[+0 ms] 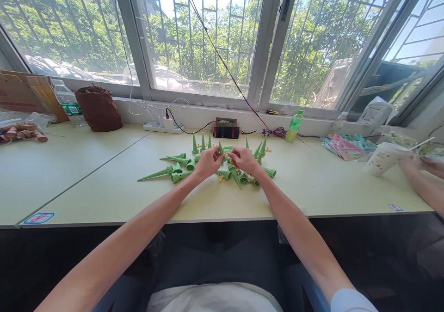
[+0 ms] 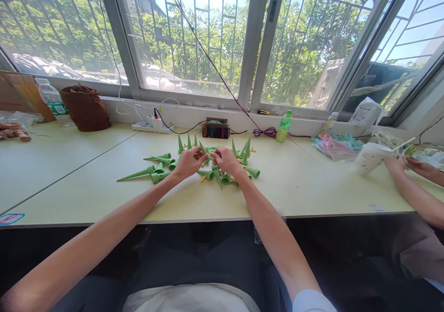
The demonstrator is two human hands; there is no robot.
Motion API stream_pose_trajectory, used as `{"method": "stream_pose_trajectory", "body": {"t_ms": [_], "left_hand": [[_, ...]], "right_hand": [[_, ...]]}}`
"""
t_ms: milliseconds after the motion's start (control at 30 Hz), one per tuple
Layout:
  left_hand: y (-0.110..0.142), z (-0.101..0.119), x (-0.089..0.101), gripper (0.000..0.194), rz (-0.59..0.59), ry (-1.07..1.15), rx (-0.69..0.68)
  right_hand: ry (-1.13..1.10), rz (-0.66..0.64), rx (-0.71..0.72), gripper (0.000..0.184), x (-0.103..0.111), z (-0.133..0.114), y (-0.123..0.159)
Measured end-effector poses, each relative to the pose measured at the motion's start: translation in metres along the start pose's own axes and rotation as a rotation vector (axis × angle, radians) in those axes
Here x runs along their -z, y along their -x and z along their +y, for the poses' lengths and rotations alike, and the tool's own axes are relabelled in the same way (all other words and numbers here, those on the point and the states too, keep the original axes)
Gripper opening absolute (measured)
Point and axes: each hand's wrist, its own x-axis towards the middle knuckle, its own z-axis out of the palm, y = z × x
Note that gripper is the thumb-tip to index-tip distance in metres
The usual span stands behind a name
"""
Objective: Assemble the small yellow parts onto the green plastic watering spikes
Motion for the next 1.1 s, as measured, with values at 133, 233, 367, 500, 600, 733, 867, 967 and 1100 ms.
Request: {"method": "stream_pose_trajectory", "body": {"t_ms": [133, 233, 367, 500, 600, 733, 867, 967, 1100], "left_hand": [[-0.0003, 0.0008, 0.0003, 0.018, 0.005, 0.003, -0.001], [-0.0007, 0.0013, 0.0006, 0.017, 0.016, -0.005, 0.001], [-0.0005, 0.0015, 0.0003, 0.017, 0.016, -0.004, 0.007], [0.0001, 0.0024, 0.0005, 0.017, 0.014, -0.004, 0.004], [0.0004, 0.0028, 0.001, 0.017, 0.013, 0.002, 0.007], [0.0003, 0.0023, 0.0009, 0.016, 0.02, 0.006, 0.005], [0.0004, 0.0023, 0.0004, 0.016, 0.021, -0.005, -0.003], [0.0005, 0.0028, 0.0004, 0.019, 0.021, -0.01, -0.003], [0.0004, 0.0022, 0.0, 0.02, 0.026, 0.007, -0.006]], "right_hand": [[0.055, -0.009, -0.002, 0.033, 0.0007, -0.0017, 0.0007], [0.068, 0.021, -0.008, 0.024, 0.0005, -0.0013, 0.0003], [0.075, 0.07, -0.003, 0.012, -0.0002, 0.0006, -0.0005], [0.05, 0.027, 0.002, 0.016, 0.0, 0.0, -0.0002], [0.069, 0.003, -0.012, 0.03, 0.0009, -0.0019, 0.0002], [0.065, 0.033, -0.004, 0.024, 0.0012, -0.003, 0.0004], [0.053, 0.071, 0.012, 0.011, 0.0006, -0.0012, 0.0], [0.033, 0.033, 0.001, 0.017, 0.0005, 0.0002, -0.0004], [0.051, 0.0, -0.007, 0.03, 0.0011, 0.0002, -0.0007]]}}
